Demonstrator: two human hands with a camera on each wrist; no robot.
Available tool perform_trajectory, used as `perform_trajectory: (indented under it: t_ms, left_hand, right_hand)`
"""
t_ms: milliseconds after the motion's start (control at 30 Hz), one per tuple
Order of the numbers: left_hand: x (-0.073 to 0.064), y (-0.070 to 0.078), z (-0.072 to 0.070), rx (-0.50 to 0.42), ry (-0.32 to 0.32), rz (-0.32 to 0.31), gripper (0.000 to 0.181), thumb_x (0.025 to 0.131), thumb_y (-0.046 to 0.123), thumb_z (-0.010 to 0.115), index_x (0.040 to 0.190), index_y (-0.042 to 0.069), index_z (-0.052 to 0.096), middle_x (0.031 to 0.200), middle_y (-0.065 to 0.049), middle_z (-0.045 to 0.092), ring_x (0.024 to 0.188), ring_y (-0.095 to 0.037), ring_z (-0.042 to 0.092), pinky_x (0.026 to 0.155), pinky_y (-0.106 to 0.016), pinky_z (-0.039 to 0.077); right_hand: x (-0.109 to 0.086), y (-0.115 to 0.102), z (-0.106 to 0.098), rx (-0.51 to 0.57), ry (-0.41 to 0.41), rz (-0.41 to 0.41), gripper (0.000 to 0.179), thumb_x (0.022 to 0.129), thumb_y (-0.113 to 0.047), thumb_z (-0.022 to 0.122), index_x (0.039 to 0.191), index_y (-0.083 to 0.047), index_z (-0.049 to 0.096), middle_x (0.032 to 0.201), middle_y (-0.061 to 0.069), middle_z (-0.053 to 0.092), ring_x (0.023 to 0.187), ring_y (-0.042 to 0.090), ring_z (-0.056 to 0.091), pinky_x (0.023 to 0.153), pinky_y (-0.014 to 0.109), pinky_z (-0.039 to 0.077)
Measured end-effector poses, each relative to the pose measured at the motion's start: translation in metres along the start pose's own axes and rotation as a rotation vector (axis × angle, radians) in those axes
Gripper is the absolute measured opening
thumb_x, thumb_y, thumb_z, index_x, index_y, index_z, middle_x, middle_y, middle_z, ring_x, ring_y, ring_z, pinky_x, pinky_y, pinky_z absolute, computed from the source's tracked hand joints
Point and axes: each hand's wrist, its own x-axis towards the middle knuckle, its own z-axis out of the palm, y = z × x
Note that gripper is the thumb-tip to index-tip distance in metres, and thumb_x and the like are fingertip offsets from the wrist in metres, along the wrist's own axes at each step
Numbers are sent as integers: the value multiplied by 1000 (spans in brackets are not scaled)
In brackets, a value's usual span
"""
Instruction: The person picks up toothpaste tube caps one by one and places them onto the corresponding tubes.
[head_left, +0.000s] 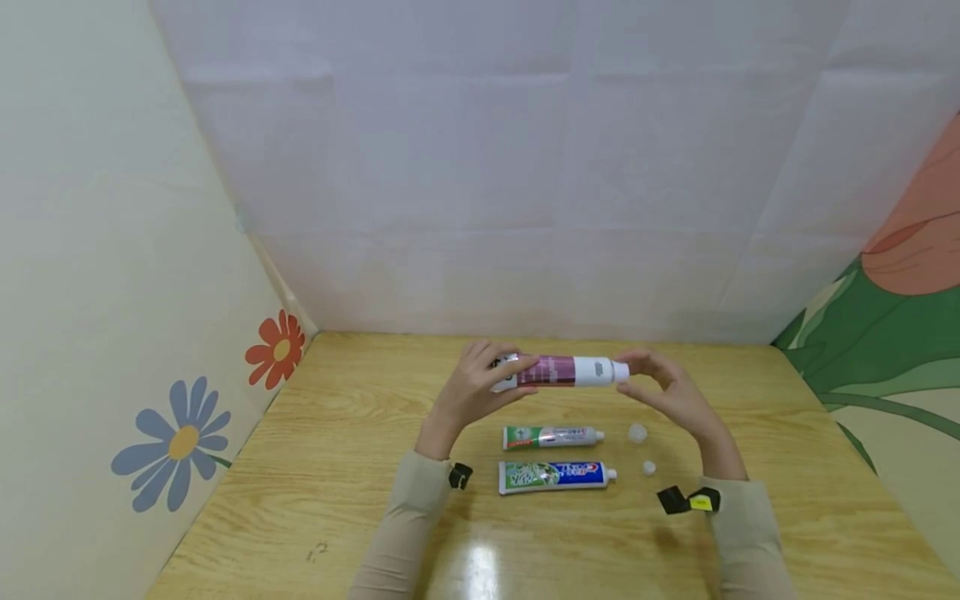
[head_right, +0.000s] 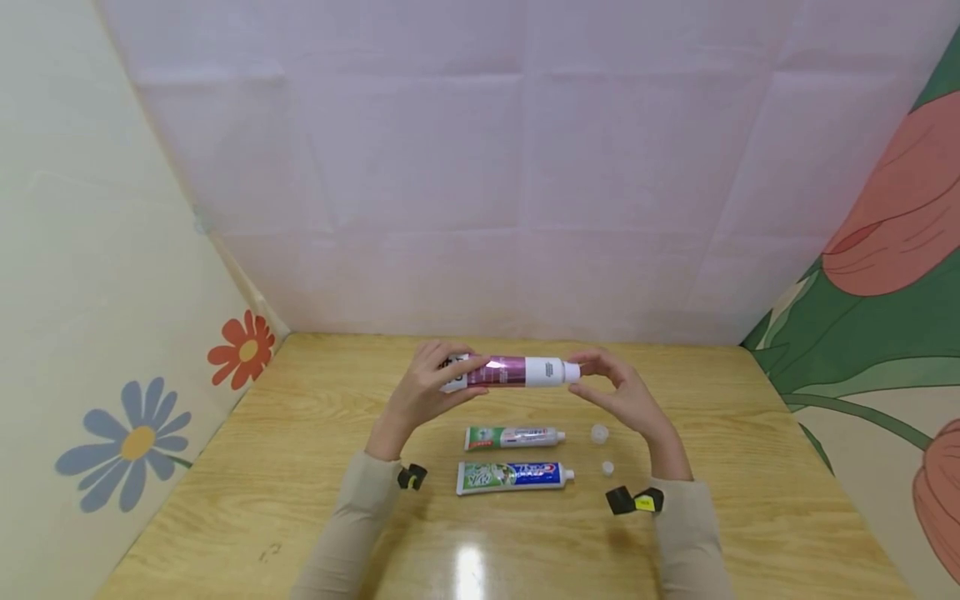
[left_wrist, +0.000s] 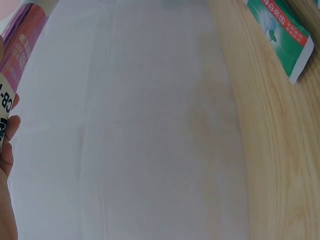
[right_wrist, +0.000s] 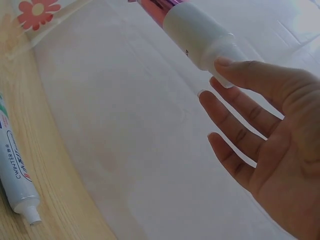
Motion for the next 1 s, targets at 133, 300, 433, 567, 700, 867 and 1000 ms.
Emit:
perform_trajectory:
  t_ms: [133,300,433,567,700,867,1000]
  left_hand:
    - [0,0,1,-4,1,3,45,76,38,74,117,20,65,103,-4,60,88,-18,55,78,-32,44]
    - [0,0,1,-7,6,7,45,76,38,74,116,20,65,103,-4,60,86,-18,55,77,-32,43]
    - [1,1,1,-3,9,9,45,76,38,74,117,20,65,103,-3,60,86,-18,54,76,-32,43]
    - [1,2,0,-1,5,6,46,76,38,74,117,20,65,103,-3,60,86,-17,54,76,-32,43]
    - [1,2,0,-5,1,4,46,75,37,74,117,20,65,102,-3,60,87,-17,54,77,-32,43]
    - [1,2,1,-7,3,8,46,75,37,75,116,20,65,102,-3,60,87,-17,54,77,-32,43]
    - [1,2,2,-12,6,11,47,74,37,75,116,19,65,102,-4,60,86,-18,55,77,-32,43]
  right_hand:
    - [0,2,0,-3,3,-5,33,86,-8,66,117,-7,57,112,-4,58,101,8,53,93,50,36]
    - [0,2,-1,-8,3,-15,32,85,-8,66,117,-7,57,110,-4,59,101,8,54,93,46,37]
    - [0,1,-1,-9,4,-28,33,86,-6,65,117,-6,57,111,-2,60,101,8,54,93,40,38]
    - [-1,0,-1,-14,2,-50,33,86,-4,64,118,-5,57,111,0,61,101,8,55,91,28,40]
    - [-1,1,-1,-18,-4,-60,31,87,-4,62,118,-5,57,110,-1,61,102,7,55,90,23,41]
    - [-1,3,-2,-21,-11,-40,28,88,-6,61,117,-6,58,108,-1,62,102,7,55,93,32,40]
    - [-1,3,-1,-35,-9,-30,26,89,-7,60,115,-6,59,106,2,63,101,6,55,92,47,38]
